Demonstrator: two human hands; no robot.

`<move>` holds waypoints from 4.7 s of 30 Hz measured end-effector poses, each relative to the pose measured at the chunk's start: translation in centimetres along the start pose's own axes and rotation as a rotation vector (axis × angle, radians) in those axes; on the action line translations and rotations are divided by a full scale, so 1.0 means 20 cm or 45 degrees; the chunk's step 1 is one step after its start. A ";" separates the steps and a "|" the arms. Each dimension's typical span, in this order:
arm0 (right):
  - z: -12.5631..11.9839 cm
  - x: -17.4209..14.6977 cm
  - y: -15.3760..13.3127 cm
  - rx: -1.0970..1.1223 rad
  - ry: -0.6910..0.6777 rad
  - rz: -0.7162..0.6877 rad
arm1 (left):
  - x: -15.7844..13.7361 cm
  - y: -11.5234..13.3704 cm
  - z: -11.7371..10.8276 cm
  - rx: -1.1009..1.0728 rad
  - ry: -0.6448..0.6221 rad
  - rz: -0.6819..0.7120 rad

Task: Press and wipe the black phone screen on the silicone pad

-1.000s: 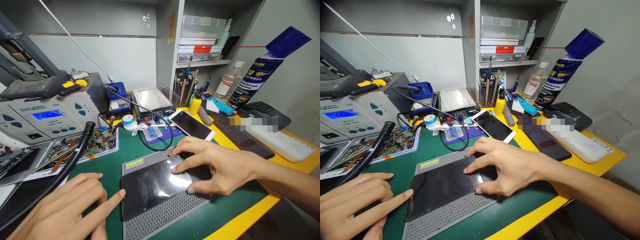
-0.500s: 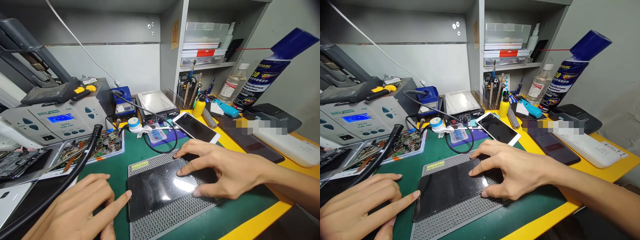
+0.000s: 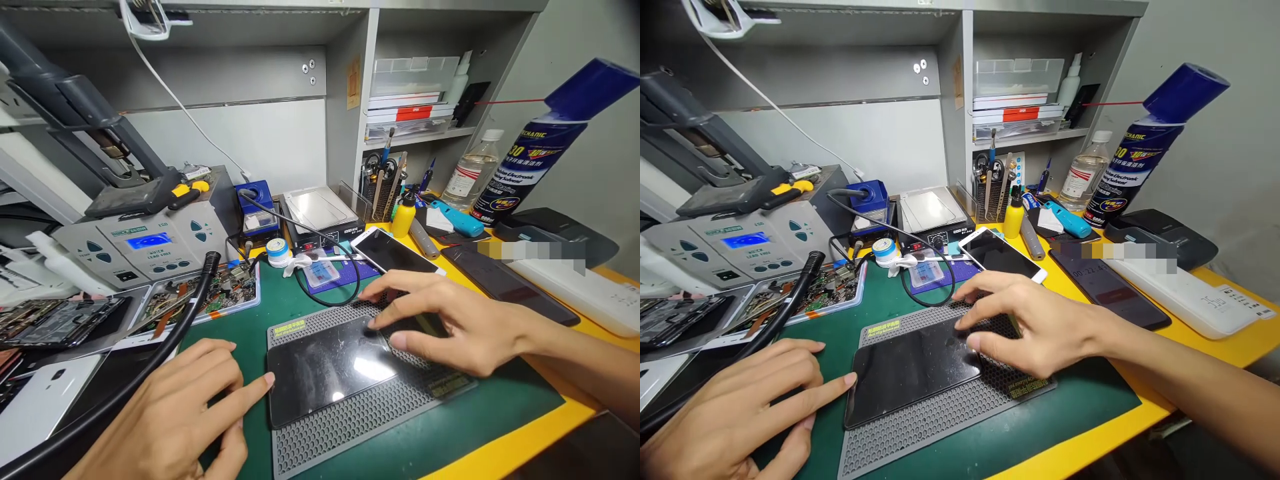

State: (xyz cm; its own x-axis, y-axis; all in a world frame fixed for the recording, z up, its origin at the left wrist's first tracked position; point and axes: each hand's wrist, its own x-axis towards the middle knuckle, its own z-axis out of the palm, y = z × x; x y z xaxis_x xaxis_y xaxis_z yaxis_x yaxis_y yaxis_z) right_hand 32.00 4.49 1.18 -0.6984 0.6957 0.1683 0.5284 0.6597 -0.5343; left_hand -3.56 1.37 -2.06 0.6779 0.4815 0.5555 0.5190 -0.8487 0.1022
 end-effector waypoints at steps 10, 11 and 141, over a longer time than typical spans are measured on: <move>0.01 0.02 0.04 0.032 0.077 0.053 | 0.02 0.04 -0.03 -0.069 -0.122 -0.038; 0.01 0.02 0.04 0.046 0.079 0.057 | 0.02 0.04 -0.02 -0.082 -0.126 -0.051; 0.01 0.05 0.09 -0.047 0.163 0.186 | -0.02 0.24 -0.03 0.061 -0.311 -0.410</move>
State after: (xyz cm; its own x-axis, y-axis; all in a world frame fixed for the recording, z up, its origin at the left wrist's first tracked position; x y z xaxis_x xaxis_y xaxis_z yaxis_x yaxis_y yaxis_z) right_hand 32.16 6.38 0.16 -0.5471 0.8137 0.1966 0.6387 0.5576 -0.5302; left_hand -1.65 -2.98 -1.22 0.5773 0.7640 0.2882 0.7449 -0.6373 0.1971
